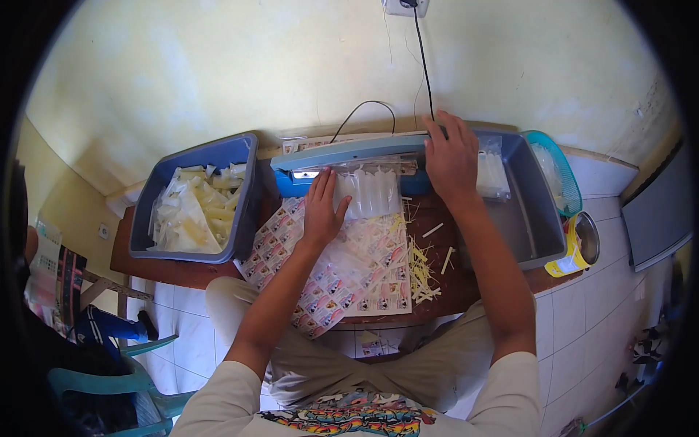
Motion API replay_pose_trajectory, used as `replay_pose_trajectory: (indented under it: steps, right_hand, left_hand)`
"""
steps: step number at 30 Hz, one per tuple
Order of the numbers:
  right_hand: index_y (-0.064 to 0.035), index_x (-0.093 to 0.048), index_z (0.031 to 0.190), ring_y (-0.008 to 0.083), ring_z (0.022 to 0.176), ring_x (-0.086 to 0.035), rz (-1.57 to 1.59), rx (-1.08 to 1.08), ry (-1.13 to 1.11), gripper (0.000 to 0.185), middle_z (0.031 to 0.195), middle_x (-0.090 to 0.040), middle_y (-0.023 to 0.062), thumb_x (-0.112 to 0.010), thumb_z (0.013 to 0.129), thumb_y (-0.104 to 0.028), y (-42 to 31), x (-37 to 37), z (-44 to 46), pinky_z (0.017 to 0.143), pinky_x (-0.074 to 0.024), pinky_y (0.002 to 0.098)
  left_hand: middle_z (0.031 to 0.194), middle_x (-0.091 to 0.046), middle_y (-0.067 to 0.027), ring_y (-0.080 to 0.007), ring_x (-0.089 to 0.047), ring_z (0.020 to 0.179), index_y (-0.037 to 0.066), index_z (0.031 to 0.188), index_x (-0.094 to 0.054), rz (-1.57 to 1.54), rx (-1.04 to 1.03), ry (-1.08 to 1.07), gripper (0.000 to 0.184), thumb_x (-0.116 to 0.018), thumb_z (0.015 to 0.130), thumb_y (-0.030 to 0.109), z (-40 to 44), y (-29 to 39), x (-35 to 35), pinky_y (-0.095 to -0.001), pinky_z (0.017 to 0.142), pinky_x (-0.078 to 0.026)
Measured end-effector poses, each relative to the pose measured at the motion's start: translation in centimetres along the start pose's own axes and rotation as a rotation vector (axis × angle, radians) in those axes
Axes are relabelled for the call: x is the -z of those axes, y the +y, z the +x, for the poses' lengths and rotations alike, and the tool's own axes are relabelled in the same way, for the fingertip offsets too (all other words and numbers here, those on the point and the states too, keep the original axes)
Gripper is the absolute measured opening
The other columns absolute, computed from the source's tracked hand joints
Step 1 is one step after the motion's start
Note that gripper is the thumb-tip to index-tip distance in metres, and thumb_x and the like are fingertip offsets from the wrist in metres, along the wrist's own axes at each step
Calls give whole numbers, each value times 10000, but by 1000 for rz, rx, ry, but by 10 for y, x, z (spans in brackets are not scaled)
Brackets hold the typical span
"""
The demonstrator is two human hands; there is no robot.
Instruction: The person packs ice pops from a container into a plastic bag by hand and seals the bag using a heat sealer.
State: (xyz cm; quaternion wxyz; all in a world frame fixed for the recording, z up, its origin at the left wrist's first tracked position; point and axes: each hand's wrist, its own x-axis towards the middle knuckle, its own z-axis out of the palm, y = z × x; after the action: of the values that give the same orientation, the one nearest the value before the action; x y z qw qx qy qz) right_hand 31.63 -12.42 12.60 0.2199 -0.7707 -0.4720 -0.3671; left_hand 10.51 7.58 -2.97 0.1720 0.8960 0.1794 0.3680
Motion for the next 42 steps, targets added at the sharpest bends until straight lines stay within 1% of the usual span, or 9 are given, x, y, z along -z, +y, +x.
replay_pose_trajectory:
  steps: [2,6,11,17,29,32,35,37,42]
  right_hand:
    - [-79,-657,1435,409,1376,-576,87,-132,-101,427,1489,-611,176,-683,1019,-171,15,-15,-8,1135,-475,525]
    - [-74,-655,1443,436,1347,-591,203,-131,-115,416,1487,-605,216,-668,1042,-185,24,-29,-14,1127,-490,527]
    - [-52,-692,1381,469,1258,-639,348,-158,-119,341,1425,-627,254,-629,1048,-80,30,-30,-4,1074,-534,509]
    - [-41,-710,1343,462,1257,-645,334,-155,-45,315,1399,-645,248,-627,1039,-54,18,-23,11,1061,-537,506]
    - [-37,-718,1319,449,1239,-657,352,-157,-23,292,1402,-648,238,-630,1042,-60,13,-16,18,1051,-543,499]
    - [-35,-718,1316,448,1243,-655,345,-175,-25,290,1403,-648,236,-636,1038,-55,13,-19,17,1057,-542,497]
    - [-34,-717,1316,447,1250,-651,363,-175,-16,295,1404,-648,235,-642,1031,-48,13,-20,14,1064,-541,494]
    - [-32,-718,1315,447,1252,-650,368,-184,-20,297,1403,-648,236,-643,1028,-44,14,-21,12,1064,-540,493]
    - [-27,-721,1307,450,1251,-649,368,-194,-25,300,1400,-648,241,-647,1016,-28,12,-22,10,1062,-538,492]
  left_hand:
    - [1697,-423,-214,-410,-389,1556,-15,1622,-442,11,3,-3,755,-754,1006,291,3,0,-2,-531,1251,-326]
    - [1678,-429,-241,-443,-384,1544,-25,1614,-442,8,2,12,766,-762,997,296,1,3,-6,-539,1253,-323]
    - [1664,-436,-241,-452,-391,1521,-24,1610,-443,1,21,19,776,-777,976,274,0,6,-7,-538,1250,-325]
    - [1648,-443,-240,-440,-430,1461,-21,1600,-454,16,83,-19,808,-810,921,233,9,5,-2,-537,1218,-354]
    - [1716,-358,-264,-456,-456,1399,-25,1645,-395,-1,129,-21,927,-848,908,309,11,-1,-3,-525,1165,-391]
    - [1736,-345,-234,-453,-468,1389,3,1659,-389,-28,131,17,921,-835,920,323,2,7,-9,-522,1159,-388]
    - [1750,-345,-200,-462,-462,1420,17,1661,-394,165,110,58,883,-804,945,331,-7,23,-11,-521,1166,-381]
    - [1746,-359,-179,-455,-438,1474,8,1655,-399,250,-46,81,831,-765,974,311,-9,32,-10,-533,1192,-365]
    - [1705,-398,-218,-434,-413,1519,-22,1616,-432,47,-177,-8,746,-731,995,265,12,46,-22,-550,1233,-337]
